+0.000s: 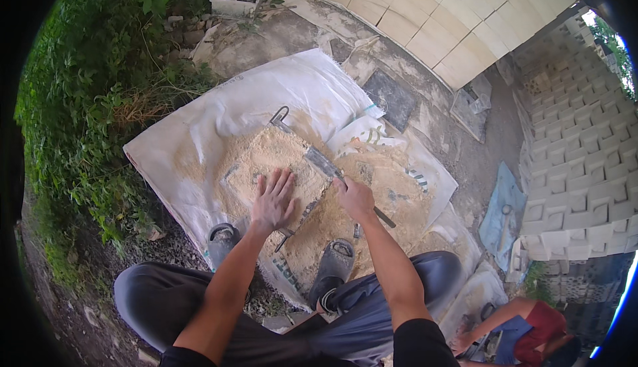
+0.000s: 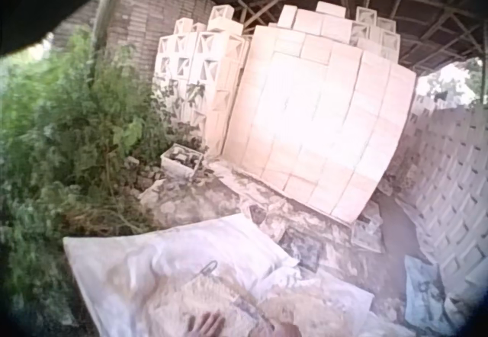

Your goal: The person shapes a block of compressed sawdust using a metal scraper and their hands to smooth the edges and surfaces of the material inside a metal frame.

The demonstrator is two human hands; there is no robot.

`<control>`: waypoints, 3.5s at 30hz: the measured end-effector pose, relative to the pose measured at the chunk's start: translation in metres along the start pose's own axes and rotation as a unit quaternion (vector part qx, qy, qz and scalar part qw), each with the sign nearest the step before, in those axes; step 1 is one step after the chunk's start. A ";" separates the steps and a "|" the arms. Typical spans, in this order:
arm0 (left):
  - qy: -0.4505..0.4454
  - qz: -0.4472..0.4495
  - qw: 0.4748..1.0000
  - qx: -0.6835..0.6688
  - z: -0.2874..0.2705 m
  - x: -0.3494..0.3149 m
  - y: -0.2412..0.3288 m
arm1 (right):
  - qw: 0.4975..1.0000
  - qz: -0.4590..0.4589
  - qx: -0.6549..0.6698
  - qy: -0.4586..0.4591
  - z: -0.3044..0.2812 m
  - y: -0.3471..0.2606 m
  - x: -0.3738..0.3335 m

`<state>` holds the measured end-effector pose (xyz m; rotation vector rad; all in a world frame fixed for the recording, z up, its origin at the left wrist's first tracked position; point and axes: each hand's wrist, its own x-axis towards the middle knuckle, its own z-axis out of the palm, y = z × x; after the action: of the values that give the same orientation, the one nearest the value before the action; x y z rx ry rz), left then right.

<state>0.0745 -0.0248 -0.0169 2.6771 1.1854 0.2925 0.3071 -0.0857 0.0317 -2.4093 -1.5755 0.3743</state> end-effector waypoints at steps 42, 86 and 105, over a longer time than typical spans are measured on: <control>-0.148 0.326 0.933 -0.030 0.024 0.023 0.066 | 0.814 0.332 0.465 0.102 -0.032 0.002 -0.029; 0.024 -0.099 0.994 0.039 -0.013 0.028 -0.045 | 0.982 0.132 0.079 -0.105 0.062 0.022 -0.062; 0.130 -0.111 0.984 0.055 -0.003 0.037 -0.073 | 0.971 0.089 0.121 -0.185 0.062 -0.023 -0.088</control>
<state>0.0468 0.0516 -0.0291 2.6232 1.6043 0.5681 0.2320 -0.1542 -0.0113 -2.3874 -1.3469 1.0400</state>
